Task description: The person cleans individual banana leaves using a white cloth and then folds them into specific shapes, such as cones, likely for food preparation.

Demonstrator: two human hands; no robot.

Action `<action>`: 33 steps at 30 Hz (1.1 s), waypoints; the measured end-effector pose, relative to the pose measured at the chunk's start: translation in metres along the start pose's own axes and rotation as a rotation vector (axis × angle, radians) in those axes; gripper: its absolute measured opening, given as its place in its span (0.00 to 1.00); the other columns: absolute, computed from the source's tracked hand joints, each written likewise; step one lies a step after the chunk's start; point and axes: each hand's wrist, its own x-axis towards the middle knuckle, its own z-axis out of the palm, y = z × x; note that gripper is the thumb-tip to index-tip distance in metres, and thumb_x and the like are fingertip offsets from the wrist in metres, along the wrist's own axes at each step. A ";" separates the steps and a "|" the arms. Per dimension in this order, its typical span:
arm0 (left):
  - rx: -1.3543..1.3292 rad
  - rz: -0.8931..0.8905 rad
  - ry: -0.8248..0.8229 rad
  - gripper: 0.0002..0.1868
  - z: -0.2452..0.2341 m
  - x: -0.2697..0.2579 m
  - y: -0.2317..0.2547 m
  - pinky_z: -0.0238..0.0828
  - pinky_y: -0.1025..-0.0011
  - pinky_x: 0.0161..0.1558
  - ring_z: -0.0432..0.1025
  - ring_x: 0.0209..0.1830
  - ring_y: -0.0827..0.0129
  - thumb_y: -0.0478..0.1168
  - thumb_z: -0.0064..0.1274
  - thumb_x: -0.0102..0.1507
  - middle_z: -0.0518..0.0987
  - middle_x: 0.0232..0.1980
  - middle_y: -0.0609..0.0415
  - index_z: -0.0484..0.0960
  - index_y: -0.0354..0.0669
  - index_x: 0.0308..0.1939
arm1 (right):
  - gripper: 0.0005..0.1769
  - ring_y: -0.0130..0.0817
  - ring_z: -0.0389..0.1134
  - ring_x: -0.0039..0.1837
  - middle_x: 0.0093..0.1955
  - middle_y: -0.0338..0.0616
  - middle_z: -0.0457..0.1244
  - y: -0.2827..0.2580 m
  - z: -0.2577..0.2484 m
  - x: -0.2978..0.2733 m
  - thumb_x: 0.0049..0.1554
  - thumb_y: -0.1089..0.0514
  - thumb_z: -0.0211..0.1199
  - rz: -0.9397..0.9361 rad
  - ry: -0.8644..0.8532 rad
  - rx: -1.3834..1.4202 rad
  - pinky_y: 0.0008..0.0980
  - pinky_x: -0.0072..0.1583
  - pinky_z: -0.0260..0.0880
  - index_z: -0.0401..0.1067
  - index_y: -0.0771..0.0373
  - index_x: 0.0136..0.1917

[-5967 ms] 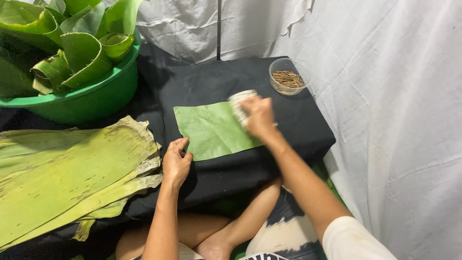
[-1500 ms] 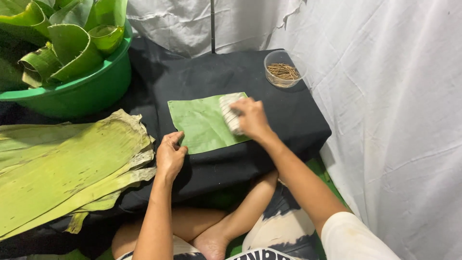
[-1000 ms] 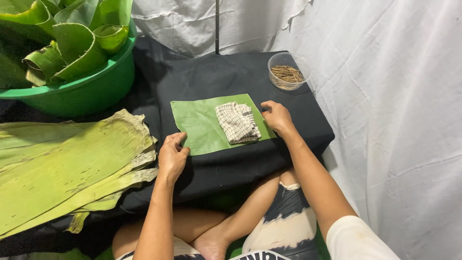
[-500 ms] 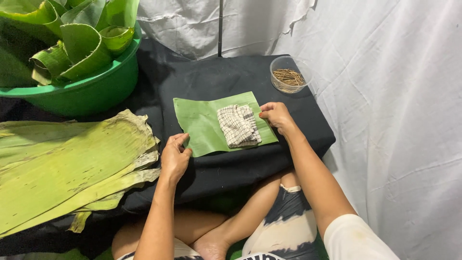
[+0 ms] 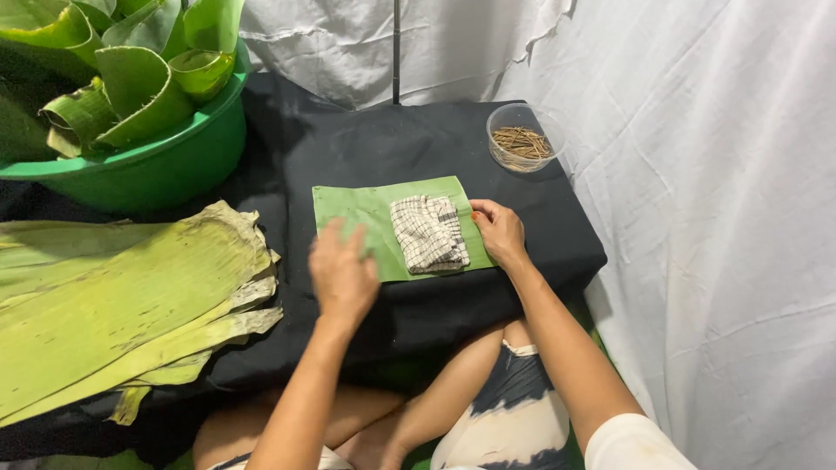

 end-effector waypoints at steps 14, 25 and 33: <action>-0.150 0.060 -0.500 0.39 0.101 0.041 0.084 0.54 0.35 0.69 0.48 0.77 0.28 0.48 0.62 0.57 0.60 0.73 0.40 0.65 0.51 0.72 | 0.20 0.54 0.69 0.63 0.56 0.43 0.72 -0.005 -0.006 -0.004 0.63 0.53 0.54 -0.021 -0.074 -0.067 0.50 0.62 0.69 0.76 0.38 0.65; -0.063 0.018 -0.525 0.32 0.096 0.070 0.036 0.54 0.42 0.72 0.50 0.79 0.34 0.47 0.57 0.59 0.63 0.75 0.36 0.74 0.48 0.67 | 0.21 0.54 0.69 0.64 0.57 0.42 0.72 -0.009 -0.004 -0.004 0.63 0.50 0.52 0.013 -0.088 -0.164 0.52 0.64 0.68 0.73 0.34 0.68; 0.106 -0.258 -0.481 0.28 0.079 0.070 -0.070 0.65 0.44 0.64 0.52 0.75 0.31 0.48 0.50 0.56 0.63 0.75 0.50 0.79 0.57 0.61 | 0.25 0.57 0.69 0.62 0.54 0.46 0.72 -0.005 -0.002 -0.004 0.63 0.54 0.51 -0.034 -0.065 -0.149 0.56 0.62 0.68 0.71 0.40 0.71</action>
